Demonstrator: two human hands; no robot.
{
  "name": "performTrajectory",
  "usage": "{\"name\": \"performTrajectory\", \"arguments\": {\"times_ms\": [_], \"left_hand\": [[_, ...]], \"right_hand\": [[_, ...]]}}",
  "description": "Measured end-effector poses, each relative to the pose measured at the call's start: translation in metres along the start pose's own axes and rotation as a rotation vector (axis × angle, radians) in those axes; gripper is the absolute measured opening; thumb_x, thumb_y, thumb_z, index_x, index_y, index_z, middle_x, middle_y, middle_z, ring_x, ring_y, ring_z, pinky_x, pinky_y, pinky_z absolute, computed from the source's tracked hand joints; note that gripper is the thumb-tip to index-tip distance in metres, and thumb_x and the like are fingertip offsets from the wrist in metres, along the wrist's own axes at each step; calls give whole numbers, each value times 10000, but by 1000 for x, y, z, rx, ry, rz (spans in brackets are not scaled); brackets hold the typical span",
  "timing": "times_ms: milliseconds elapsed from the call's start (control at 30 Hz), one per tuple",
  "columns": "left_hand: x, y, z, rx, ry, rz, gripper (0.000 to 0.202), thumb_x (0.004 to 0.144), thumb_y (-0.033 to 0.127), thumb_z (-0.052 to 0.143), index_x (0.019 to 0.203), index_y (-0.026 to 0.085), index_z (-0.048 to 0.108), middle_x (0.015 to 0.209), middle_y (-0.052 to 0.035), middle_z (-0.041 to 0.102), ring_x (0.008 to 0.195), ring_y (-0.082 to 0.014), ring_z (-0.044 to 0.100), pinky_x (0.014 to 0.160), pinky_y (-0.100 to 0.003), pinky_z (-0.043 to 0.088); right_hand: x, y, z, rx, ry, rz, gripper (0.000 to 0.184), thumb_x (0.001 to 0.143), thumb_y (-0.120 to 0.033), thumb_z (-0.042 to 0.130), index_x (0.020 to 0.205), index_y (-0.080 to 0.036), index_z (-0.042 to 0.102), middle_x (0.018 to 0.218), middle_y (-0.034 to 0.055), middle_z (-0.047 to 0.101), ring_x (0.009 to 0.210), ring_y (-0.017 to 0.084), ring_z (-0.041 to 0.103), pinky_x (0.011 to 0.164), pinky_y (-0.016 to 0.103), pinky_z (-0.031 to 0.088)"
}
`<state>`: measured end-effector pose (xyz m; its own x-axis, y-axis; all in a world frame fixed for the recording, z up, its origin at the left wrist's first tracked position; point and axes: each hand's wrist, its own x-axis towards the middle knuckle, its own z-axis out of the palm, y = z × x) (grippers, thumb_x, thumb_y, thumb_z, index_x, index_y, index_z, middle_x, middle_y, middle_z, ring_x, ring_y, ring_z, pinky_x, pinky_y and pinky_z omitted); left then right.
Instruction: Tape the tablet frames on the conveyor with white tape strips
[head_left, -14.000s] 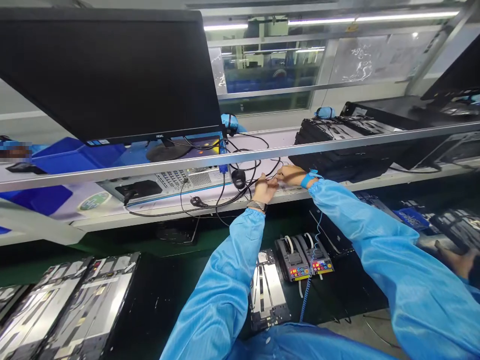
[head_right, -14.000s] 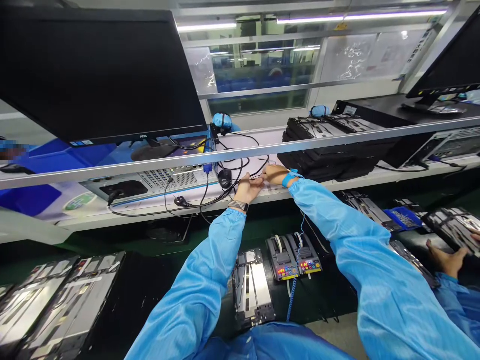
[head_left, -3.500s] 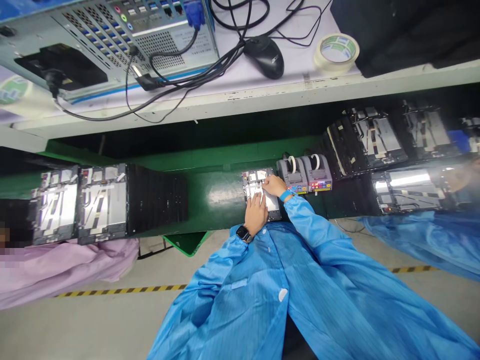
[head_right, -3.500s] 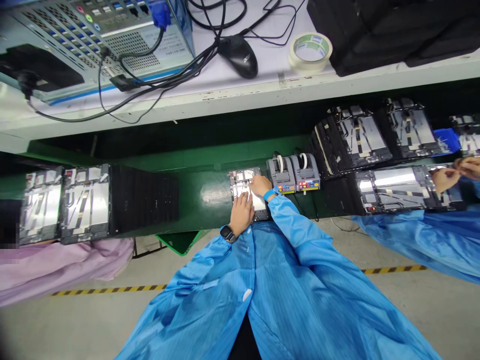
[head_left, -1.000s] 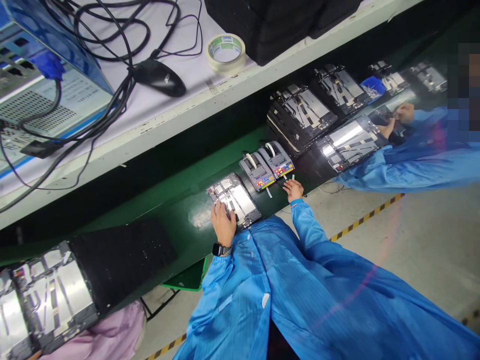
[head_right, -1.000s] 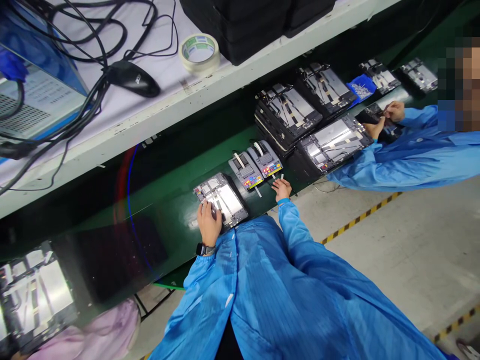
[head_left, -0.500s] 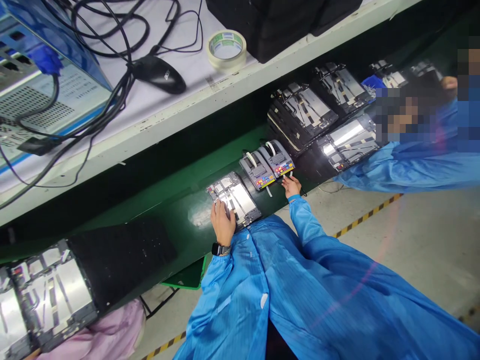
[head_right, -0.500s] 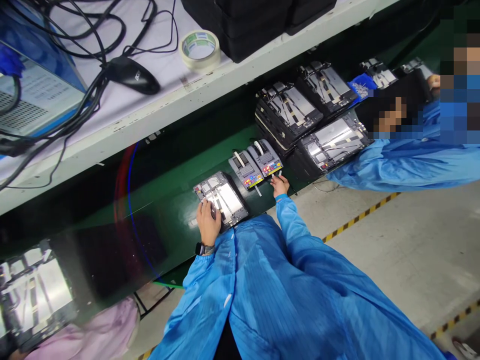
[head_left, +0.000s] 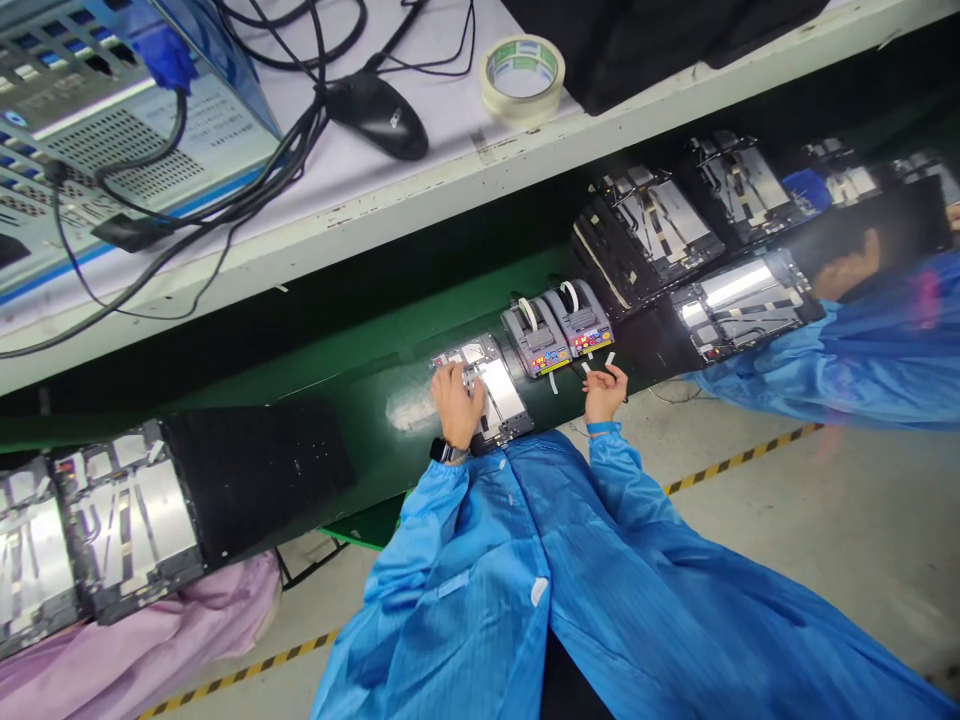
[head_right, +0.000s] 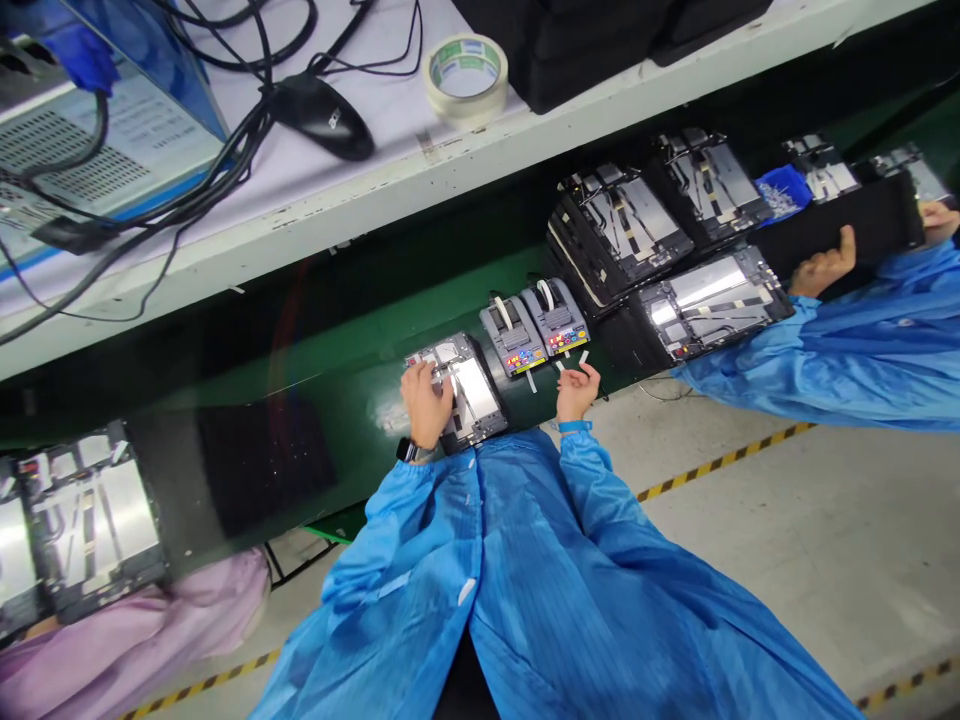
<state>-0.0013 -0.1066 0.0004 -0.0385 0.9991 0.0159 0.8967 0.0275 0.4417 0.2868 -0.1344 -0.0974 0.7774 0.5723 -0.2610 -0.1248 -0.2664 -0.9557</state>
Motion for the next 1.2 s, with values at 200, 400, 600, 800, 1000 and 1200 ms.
{"name": "performTrajectory", "arguments": {"times_ms": [200,400,600,800,1000,1200], "left_hand": [[69,13,17,149,-162,46,619,932,471,624,1455,164,499,1562,-187,468,1509,-360,323,1259,-559,180],[91,2,17,160,-340,-15,558,928,464,625,1417,207,540,1433,-161,608,1352,-347,508,1199,-549,265],[97,8,14,209,-391,-17,552,892,457,644,1377,205,569,1390,-160,636,1307,-362,538,1115,-508,342],[102,13,10,242,-421,20,551,878,452,642,1361,194,581,1359,-172,642,1272,-376,561,1072,-493,367],[103,17,8,228,-424,18,505,873,435,649,1312,187,615,1317,-179,657,1247,-387,575,1049,-500,385],[102,14,11,202,-394,25,487,897,420,636,1322,181,626,1319,-189,653,1266,-393,562,1058,-505,396]], "right_hand": [[-39,-58,59,-253,-478,-386,667,877,-358,682,1447,-239,355,1124,65,629,856,160,657,721,283,570],[-30,-90,145,-586,-876,-735,771,909,-202,646,1586,-222,277,1380,152,542,1161,271,615,1015,436,535],[-12,-106,171,-888,-1138,-970,906,865,-164,734,1620,-239,240,1362,159,546,1305,346,541,1076,509,482],[-6,-116,179,-985,-1250,-1043,985,858,-174,762,1642,-254,170,1363,163,541,1282,346,557,1050,509,481],[-9,-126,186,-1052,-1281,-1075,1000,851,-166,769,1644,-249,164,1368,161,527,1266,338,554,1048,490,469],[-6,-123,185,-1044,-1288,-1037,984,853,-215,785,1634,-235,186,1329,150,542,1250,324,567,1027,458,481]]}}
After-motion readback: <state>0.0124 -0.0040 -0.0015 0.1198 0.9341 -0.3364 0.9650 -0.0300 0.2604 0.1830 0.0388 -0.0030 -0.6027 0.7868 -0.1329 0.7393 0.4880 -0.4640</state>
